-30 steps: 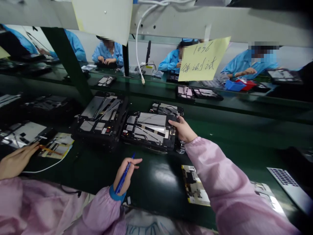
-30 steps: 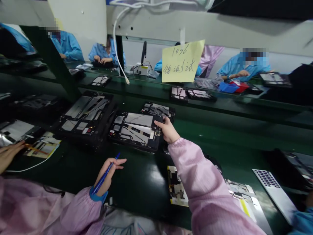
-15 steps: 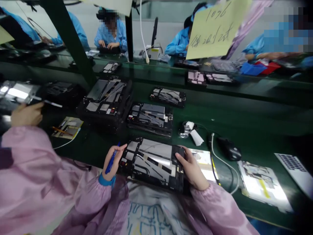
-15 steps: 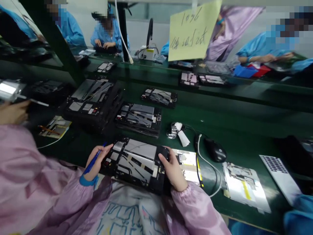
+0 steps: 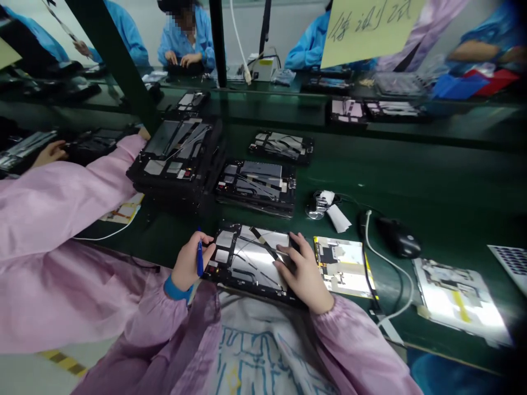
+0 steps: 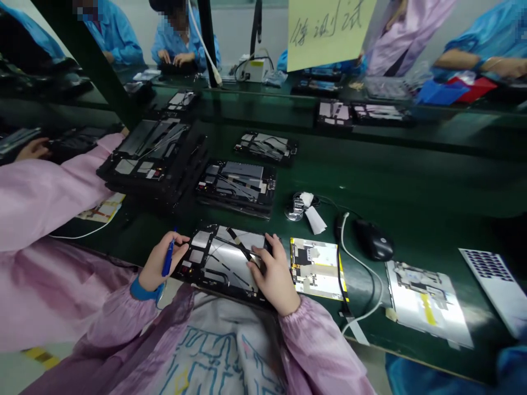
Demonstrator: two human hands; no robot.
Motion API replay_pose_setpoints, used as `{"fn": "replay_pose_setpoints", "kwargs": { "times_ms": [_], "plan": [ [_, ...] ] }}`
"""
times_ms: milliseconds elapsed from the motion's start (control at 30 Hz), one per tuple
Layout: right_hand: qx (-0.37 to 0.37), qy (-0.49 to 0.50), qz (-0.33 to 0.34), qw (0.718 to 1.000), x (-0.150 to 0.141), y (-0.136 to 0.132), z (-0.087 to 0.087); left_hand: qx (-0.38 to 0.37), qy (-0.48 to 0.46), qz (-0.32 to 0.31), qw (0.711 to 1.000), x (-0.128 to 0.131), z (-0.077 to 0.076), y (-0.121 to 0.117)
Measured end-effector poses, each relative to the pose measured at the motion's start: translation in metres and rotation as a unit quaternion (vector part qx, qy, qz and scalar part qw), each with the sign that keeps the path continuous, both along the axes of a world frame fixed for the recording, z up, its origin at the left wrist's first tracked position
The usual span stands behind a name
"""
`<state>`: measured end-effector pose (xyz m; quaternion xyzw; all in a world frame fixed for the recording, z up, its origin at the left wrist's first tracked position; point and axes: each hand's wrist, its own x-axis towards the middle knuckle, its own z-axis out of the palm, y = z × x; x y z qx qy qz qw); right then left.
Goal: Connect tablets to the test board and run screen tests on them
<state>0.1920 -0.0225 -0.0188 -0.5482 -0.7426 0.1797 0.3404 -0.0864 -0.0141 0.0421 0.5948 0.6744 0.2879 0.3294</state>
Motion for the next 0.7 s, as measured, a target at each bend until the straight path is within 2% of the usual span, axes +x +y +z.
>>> {"fn": "replay_pose_setpoints", "kwargs": {
  "times_ms": [100,233,333,433,567,700],
  "plan": [
    [0.014,0.030,0.022,0.999,0.004,0.004,0.001,-0.020,-0.012,-0.005,1.000,-0.003,0.002,-0.001],
    [0.010,0.041,0.030,0.999,0.004,0.003,0.004,-0.053,-0.091,0.018,0.994,-0.003,0.007,0.000],
    [-0.009,0.004,0.052,0.999,0.002,0.003,0.007,-0.098,-0.153,0.046,0.982,-0.004,0.011,0.004],
    [-0.027,-0.038,0.062,0.997,-0.001,0.004,0.010,-0.120,-0.172,0.055,0.976,-0.007,0.013,0.009],
    [0.001,-0.004,0.070,0.998,0.001,0.006,0.007,-0.082,-0.138,0.025,0.987,-0.011,0.013,0.014],
    [0.026,0.091,0.129,0.987,0.010,0.004,0.004,-0.012,-0.053,-0.016,0.998,-0.007,0.018,0.016]
  ]
}}
